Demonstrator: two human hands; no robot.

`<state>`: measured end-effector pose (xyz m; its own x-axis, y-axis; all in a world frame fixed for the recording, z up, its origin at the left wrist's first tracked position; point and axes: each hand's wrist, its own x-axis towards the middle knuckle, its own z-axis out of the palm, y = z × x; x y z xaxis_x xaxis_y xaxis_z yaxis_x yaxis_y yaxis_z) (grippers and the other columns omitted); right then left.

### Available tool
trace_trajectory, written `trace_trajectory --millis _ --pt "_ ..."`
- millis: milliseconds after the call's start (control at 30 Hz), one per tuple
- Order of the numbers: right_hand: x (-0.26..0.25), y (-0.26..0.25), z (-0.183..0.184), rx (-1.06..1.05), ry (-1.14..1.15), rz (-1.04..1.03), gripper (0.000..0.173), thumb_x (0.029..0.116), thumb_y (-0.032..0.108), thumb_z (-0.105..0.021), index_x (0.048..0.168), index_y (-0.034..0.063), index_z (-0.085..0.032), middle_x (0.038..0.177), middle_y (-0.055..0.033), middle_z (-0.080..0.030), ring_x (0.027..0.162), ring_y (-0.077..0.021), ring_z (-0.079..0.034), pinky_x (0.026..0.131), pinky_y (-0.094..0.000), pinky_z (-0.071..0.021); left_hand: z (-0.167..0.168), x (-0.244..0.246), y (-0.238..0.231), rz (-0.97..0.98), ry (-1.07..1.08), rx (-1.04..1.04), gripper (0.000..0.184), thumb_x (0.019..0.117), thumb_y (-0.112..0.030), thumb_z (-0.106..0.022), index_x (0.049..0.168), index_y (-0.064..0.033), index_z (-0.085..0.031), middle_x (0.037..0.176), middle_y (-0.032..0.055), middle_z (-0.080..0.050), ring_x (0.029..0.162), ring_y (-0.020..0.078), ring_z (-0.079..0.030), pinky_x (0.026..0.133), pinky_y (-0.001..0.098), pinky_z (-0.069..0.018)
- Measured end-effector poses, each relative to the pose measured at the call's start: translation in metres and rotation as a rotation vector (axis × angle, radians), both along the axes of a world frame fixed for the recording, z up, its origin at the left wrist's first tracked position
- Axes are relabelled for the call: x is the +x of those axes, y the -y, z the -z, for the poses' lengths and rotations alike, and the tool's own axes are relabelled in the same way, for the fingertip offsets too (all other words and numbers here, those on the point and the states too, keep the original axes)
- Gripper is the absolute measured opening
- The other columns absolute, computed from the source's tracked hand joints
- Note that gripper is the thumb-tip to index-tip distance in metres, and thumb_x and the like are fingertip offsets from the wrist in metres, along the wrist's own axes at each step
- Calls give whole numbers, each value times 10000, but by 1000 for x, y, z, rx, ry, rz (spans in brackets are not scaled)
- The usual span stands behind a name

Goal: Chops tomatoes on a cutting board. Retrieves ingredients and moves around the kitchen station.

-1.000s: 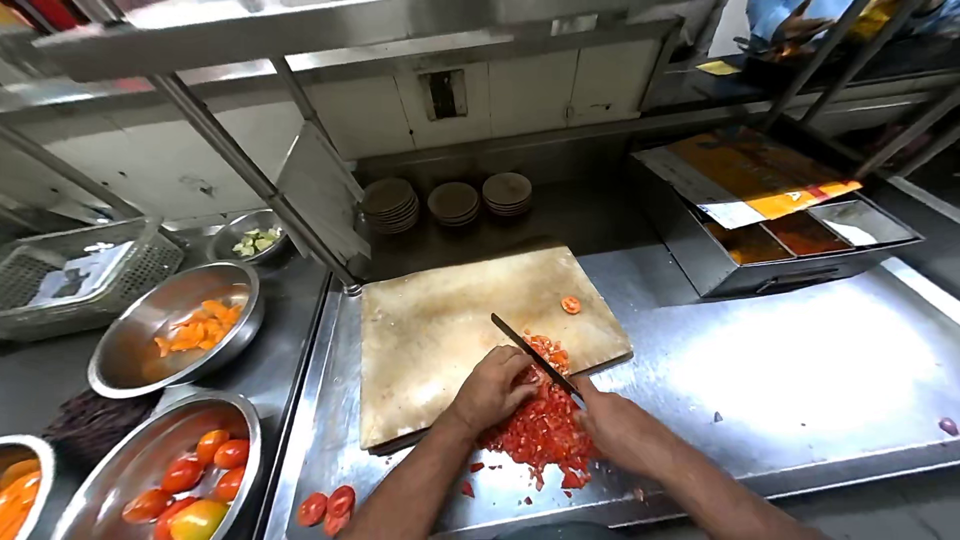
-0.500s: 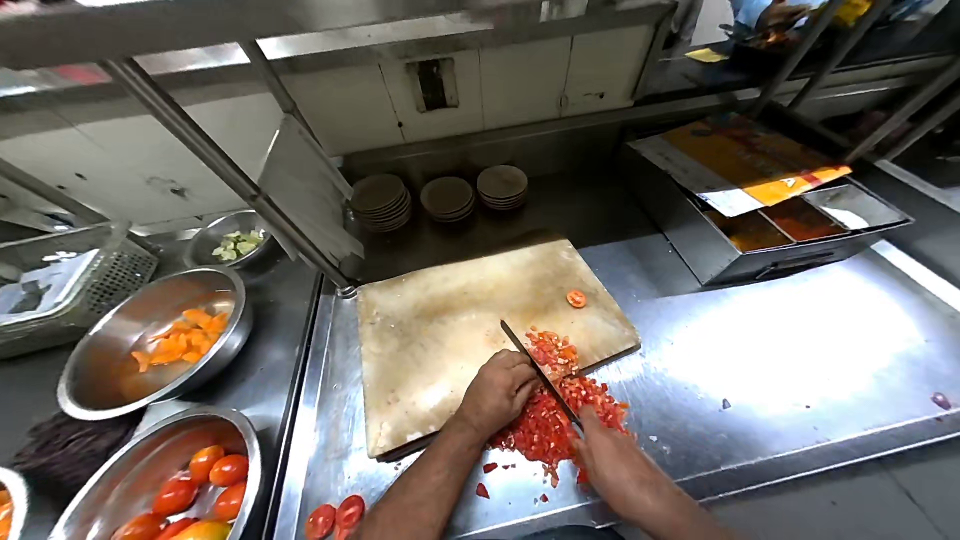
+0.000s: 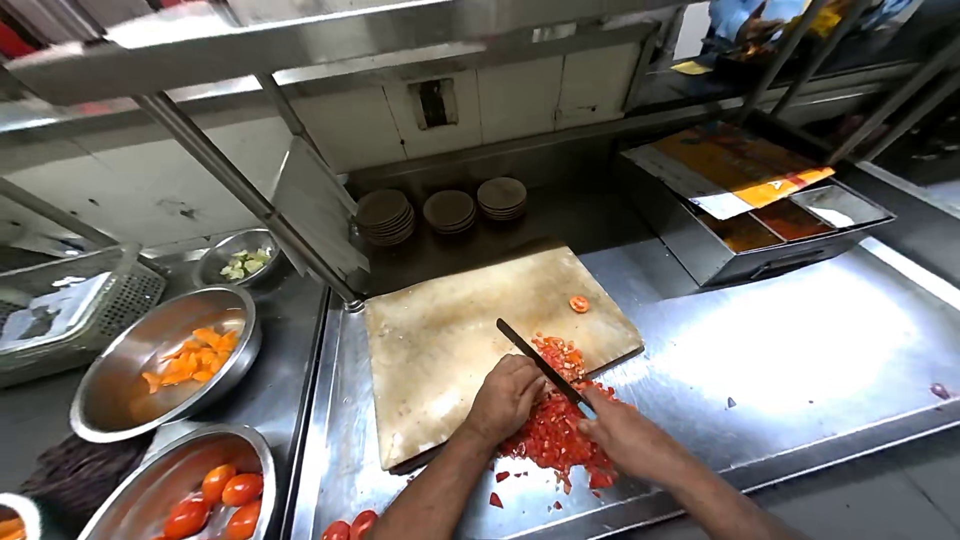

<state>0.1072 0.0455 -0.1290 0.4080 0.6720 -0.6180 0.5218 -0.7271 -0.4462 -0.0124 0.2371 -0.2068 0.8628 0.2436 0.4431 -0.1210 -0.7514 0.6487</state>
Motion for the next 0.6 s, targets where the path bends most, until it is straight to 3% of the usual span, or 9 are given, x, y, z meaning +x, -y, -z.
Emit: trace_trajectory --millis 133,267,367,500,600 --pt "26 34 -11 9 216 18 402 1095 309 -471 1432 90 -471 1001 -233 -691 946 -429 -697 845 -595 -548 2 -1 3 -222 117 -49 304 1055 -182 -479 1085 -30 -741 1106 106 -716 1135 228 -651 1039 404 -509" --pt "49 30 -8 -122 371 -30 362 1100 300 -457 1399 97 -482 1076 -224 -702 1039 -427 -699 879 -583 -546 -1 2 2 -338 158 -57 323 1062 -166 -434 1152 -23 -709 1145 124 -680 1152 247 -623 1040 413 -495" --pt "51 22 -2 -161 385 -169 355 1109 254 -420 1419 91 -477 1153 -235 -690 1093 -442 -684 907 -596 -537 0 3 2 -420 186 -68 338 1069 -194 -423 1166 -25 -698 1150 122 -673 1146 237 -620 1032 404 -495" --pt "56 42 14 -96 373 -443 334 1099 191 -429 1413 101 -500 1124 -258 -688 998 -480 -696 838 -641 -540 1 3 1 -479 186 -174 336 1053 -164 -431 1207 5 -677 1206 150 -657 1176 250 -614 1048 417 -495" --pt "66 64 26 -18 372 -543 324 1103 251 -443 1388 131 -540 1088 -236 -702 939 -463 -710 797 -626 -550 0 5 0 -500 165 -210 344 1055 -171 -423 1227 2 -666 1216 143 -648 1151 233 -619 1018 405 -511"
